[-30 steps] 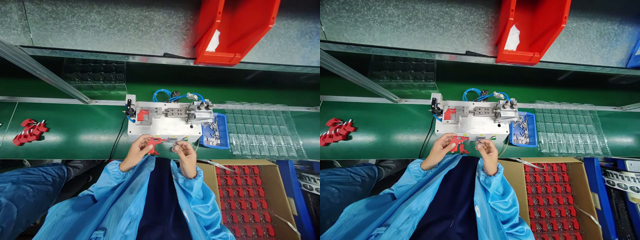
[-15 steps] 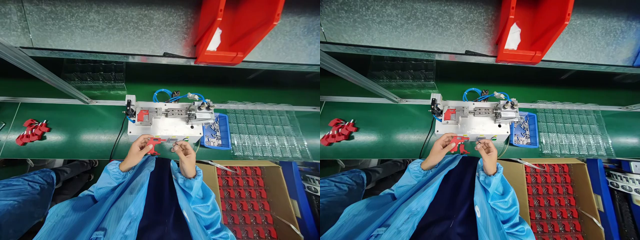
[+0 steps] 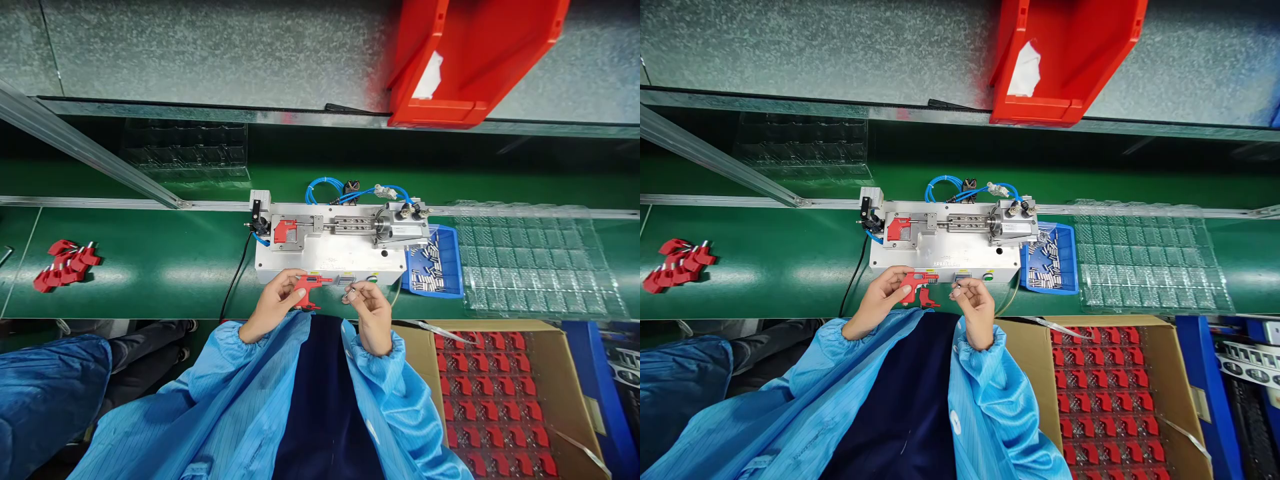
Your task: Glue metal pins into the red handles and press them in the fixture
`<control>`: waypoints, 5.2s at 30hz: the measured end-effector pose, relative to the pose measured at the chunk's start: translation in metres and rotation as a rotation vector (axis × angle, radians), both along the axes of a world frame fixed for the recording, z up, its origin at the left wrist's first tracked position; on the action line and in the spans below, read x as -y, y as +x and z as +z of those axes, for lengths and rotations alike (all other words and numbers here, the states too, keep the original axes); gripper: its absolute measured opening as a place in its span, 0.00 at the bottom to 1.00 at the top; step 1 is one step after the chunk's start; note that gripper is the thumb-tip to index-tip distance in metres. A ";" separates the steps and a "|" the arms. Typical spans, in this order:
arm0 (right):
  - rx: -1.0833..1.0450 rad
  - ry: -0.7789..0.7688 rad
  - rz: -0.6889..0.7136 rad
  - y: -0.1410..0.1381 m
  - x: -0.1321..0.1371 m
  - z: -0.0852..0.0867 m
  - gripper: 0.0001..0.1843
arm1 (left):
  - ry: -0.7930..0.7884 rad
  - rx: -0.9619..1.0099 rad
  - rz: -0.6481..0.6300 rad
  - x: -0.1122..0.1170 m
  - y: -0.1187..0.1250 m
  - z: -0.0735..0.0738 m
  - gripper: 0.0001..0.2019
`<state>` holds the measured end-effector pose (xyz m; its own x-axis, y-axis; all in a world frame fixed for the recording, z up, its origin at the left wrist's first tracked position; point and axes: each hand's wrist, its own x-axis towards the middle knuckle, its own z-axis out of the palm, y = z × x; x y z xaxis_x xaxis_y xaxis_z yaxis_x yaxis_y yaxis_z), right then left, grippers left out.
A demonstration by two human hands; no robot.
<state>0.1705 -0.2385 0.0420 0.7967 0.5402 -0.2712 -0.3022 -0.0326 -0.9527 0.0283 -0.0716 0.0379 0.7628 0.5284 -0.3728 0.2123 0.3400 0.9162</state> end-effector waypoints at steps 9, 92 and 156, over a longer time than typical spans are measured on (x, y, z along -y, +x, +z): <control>-0.004 -0.008 0.000 0.000 -0.001 -0.001 0.17 | -0.002 0.019 -0.003 -0.001 0.001 0.001 0.23; 0.981 -0.253 0.414 0.098 -0.157 -0.056 0.04 | 0.015 0.086 0.236 -0.029 -0.012 -0.019 0.22; 0.457 -0.772 0.081 0.081 0.068 -0.094 0.22 | 0.935 -0.821 -0.659 -0.031 -0.021 -0.062 0.18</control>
